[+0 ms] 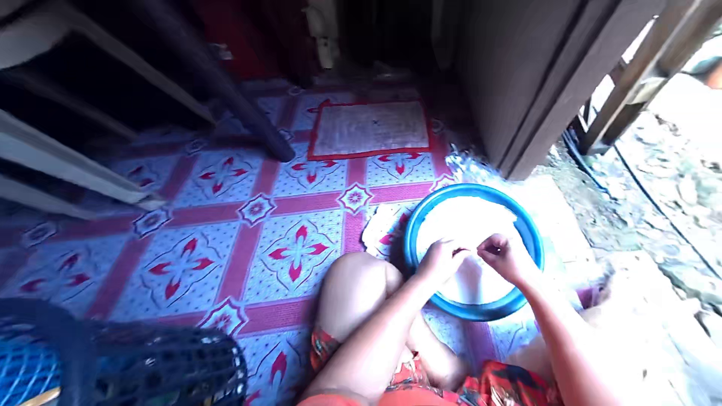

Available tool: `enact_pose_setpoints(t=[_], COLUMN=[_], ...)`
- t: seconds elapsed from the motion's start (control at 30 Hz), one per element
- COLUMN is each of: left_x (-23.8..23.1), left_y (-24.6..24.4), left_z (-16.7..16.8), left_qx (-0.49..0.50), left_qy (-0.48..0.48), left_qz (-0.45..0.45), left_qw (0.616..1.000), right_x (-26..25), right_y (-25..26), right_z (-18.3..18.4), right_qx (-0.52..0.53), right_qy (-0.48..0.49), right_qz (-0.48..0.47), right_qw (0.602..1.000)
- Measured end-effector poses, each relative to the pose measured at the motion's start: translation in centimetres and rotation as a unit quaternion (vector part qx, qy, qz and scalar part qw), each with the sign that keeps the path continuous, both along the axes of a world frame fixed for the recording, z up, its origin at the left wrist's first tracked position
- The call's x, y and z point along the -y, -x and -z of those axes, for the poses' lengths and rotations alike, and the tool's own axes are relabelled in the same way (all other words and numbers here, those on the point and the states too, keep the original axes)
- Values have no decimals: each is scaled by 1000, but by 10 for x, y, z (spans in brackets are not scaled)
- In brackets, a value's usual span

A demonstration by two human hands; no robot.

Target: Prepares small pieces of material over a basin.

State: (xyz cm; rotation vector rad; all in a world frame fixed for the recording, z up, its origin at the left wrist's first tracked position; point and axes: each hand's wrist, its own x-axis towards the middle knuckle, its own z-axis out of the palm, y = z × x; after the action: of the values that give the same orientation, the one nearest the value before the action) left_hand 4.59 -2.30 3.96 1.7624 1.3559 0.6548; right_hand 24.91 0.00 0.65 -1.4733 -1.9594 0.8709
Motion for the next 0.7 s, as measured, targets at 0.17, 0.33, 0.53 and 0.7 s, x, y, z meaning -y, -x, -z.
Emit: enact_pose_setpoints(t=[0.17,0.33,0.53,0.7], left_x=[-3,-9,-12,-13], left_y=[7,23,27,26], left_z=[-13,-10,-3,-1], left_qx=[-41,-38,-26,-32], left_qy=[8,30,46,57], left_qz=[-27,-81,-104,-98], left_qw=[999,996,993,993], right_x=[-10,-14,-14,-20], right_y=[-13,-27,-17,-15], right_z=[8,8,19,27], right_qx=[97,255,306,318], right_qy=[-52,-33,-5,31], right_qz=[35,-4,-14,-11], right_qw=[993,966,952,947])
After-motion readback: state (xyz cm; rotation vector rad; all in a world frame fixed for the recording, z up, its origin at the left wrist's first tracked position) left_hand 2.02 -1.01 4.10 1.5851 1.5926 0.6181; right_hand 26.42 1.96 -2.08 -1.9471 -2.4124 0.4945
